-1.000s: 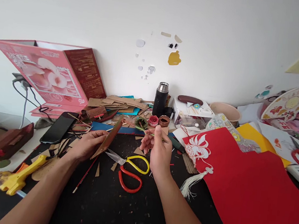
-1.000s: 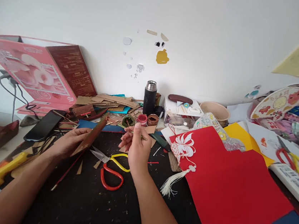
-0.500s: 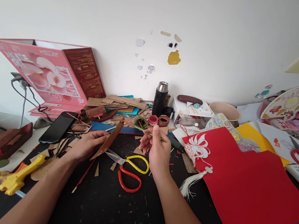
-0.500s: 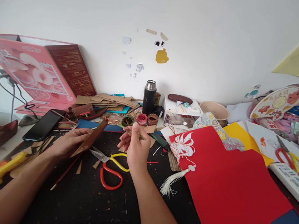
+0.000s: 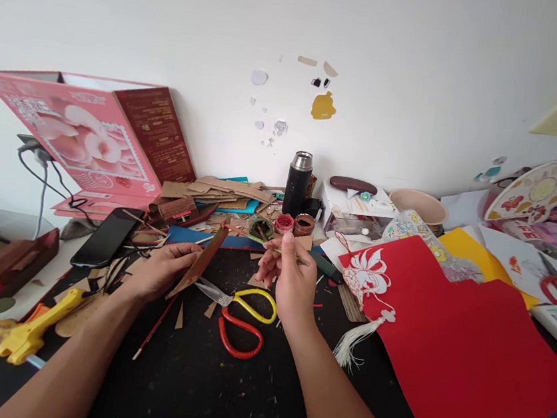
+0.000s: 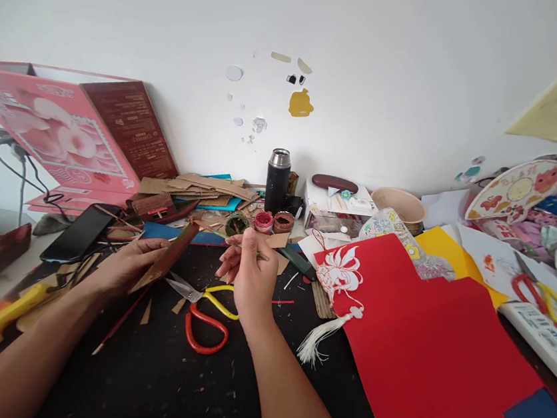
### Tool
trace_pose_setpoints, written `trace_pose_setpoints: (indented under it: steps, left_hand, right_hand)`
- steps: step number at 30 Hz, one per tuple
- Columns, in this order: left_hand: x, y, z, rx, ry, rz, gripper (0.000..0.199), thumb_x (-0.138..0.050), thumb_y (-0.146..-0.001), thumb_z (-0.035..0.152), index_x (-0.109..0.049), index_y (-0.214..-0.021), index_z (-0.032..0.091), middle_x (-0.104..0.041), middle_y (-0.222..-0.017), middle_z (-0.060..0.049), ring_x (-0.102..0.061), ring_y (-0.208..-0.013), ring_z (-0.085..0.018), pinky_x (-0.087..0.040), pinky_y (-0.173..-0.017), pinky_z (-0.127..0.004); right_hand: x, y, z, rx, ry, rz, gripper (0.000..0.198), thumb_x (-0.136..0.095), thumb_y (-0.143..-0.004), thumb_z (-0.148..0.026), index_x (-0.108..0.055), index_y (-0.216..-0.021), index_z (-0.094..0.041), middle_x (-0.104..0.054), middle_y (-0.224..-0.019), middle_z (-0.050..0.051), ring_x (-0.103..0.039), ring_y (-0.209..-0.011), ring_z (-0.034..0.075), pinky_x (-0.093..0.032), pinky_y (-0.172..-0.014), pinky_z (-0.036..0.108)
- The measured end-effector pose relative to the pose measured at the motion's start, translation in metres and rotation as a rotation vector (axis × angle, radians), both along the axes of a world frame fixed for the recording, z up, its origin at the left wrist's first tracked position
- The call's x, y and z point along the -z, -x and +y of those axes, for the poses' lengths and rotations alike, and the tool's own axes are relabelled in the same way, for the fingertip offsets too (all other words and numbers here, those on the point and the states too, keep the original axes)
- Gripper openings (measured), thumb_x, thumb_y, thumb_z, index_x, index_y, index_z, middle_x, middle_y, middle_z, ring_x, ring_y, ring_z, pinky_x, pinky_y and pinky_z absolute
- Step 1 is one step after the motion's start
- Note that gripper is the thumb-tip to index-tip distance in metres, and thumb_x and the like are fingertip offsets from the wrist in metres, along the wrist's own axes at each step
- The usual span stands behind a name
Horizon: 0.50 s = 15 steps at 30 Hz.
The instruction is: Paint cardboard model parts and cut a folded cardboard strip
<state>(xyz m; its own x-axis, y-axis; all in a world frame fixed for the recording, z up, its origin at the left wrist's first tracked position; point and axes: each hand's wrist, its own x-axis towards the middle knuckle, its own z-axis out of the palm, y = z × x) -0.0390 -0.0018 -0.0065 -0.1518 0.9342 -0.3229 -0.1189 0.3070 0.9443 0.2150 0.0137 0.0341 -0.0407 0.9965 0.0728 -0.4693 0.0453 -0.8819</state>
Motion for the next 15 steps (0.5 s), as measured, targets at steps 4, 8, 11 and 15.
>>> trace_pose_setpoints:
  steps: [4, 8, 11, 15]
  left_hand:
    - [-0.0015, -0.0019, 0.0003, -0.015, -0.009, -0.018, 0.054, -0.103, -0.04, 0.052, -0.081, -0.076, 0.018, -0.074, -0.067, 0.0, -0.06, -0.056, -0.012, -0.045, -0.054, -0.021]
    - [-0.0019, -0.0028, 0.0023, -0.066, -0.024, -0.068, 0.05, -0.103, -0.04, 0.047, -0.079, -0.074, 0.018, -0.073, -0.065, 0.0, -0.059, -0.053, -0.012, -0.044, -0.05, -0.021]
    - [-0.0008, 0.0, 0.0043, -0.095, -0.036, -0.08, 0.047, -0.101, -0.044, 0.044, -0.078, -0.075, 0.018, -0.072, -0.063, 0.001, -0.059, -0.05, -0.012, -0.045, -0.048, -0.021]
    - [0.0014, 0.0044, 0.0063, -0.124, -0.053, -0.09, 0.042, -0.097, -0.051, 0.042, -0.075, -0.077, 0.017, -0.071, -0.063, 0.0, -0.058, -0.048, -0.012, -0.045, -0.047, -0.022]
  right_hand:
    - [-0.0019, -0.0004, 0.0004, 0.042, 0.003, 0.001, 0.057, -0.071, -0.09, -0.073, -0.071, -0.084, -0.017, -0.065, -0.06, 0.0, -0.06, -0.04, 0.011, -0.037, -0.034, 0.017]
    - [-0.003, -0.0014, 0.0004, 0.034, 0.003, 0.013, 0.057, -0.072, -0.089, -0.073, -0.071, -0.084, -0.017, -0.065, -0.061, 0.0, -0.059, -0.039, 0.011, -0.038, -0.034, 0.018]
    - [-0.0033, -0.0005, -0.002, -0.008, 0.006, 0.004, 0.056, -0.071, -0.09, -0.073, -0.07, -0.081, -0.017, -0.063, -0.057, -0.001, -0.058, -0.039, 0.012, -0.037, -0.035, 0.019]
    - [-0.004, 0.0039, -0.0089, -0.108, -0.001, -0.031, 0.06, -0.069, -0.089, -0.077, -0.068, -0.077, -0.018, -0.062, -0.054, -0.001, -0.057, -0.037, 0.011, -0.036, -0.036, 0.019]
